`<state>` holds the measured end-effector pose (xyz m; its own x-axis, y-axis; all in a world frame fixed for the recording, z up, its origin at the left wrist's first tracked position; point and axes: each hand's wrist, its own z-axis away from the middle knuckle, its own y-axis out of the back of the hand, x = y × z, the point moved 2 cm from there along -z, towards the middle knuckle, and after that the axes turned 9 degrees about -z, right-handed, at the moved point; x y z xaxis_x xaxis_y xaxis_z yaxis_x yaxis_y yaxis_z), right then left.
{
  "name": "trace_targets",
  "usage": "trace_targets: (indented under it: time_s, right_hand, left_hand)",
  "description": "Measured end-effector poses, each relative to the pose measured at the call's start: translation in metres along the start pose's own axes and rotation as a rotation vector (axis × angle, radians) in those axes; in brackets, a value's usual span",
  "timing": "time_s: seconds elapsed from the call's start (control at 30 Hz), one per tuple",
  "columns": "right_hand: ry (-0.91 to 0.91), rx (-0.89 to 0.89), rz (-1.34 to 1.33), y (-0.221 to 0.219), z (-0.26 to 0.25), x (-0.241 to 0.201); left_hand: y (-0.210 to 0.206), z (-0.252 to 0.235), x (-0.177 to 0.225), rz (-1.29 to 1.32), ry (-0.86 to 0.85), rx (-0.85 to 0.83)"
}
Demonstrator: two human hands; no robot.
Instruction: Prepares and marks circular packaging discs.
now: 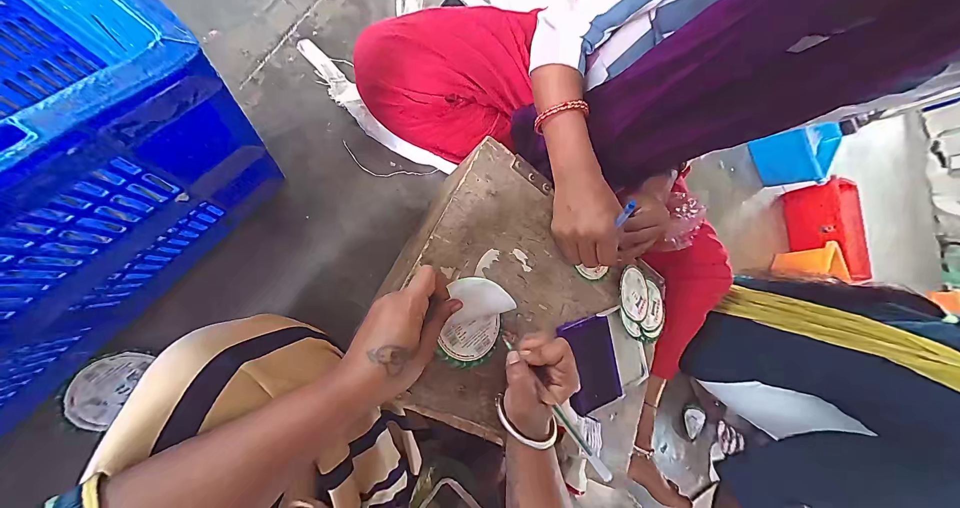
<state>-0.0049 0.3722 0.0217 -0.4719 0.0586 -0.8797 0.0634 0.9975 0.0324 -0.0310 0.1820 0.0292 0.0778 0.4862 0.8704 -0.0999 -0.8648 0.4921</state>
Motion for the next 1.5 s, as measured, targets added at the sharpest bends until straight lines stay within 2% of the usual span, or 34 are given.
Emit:
trace_targets:
  time_s: [0.13, 0.27, 0.43, 0.53, 1.5]
  right_hand:
    - [-0.188, -0.044, 0.219, -0.014, -0.001, -0.001]
    - [-0.254, -0.052, 0.240, -0.016, -0.004, -0.001]
    - [-0.267, -0.095, 0.236, -0.015, -0.005, -0.001]
    - [-0.279, -0.062, 0.257, -0.015, -0.005, -0.002]
    - [-0.344, -0.046, 0.182, -0.018, -0.008, -0.001]
  left_hand:
    - [-0.005, 0.002, 0.001, -0.006, -0.057, 0.110]
    - [-0.007, 0.003, 0.002, -0.072, -0.181, 0.101]
    - [-0.007, 0.006, 0.002, -0.109, -0.152, 0.009]
    - [-0.009, 0.007, 0.003, -0.134, -0.140, -0.009]
    - [-0.006, 0.005, 0.005, -0.141, -0.112, -0.030]
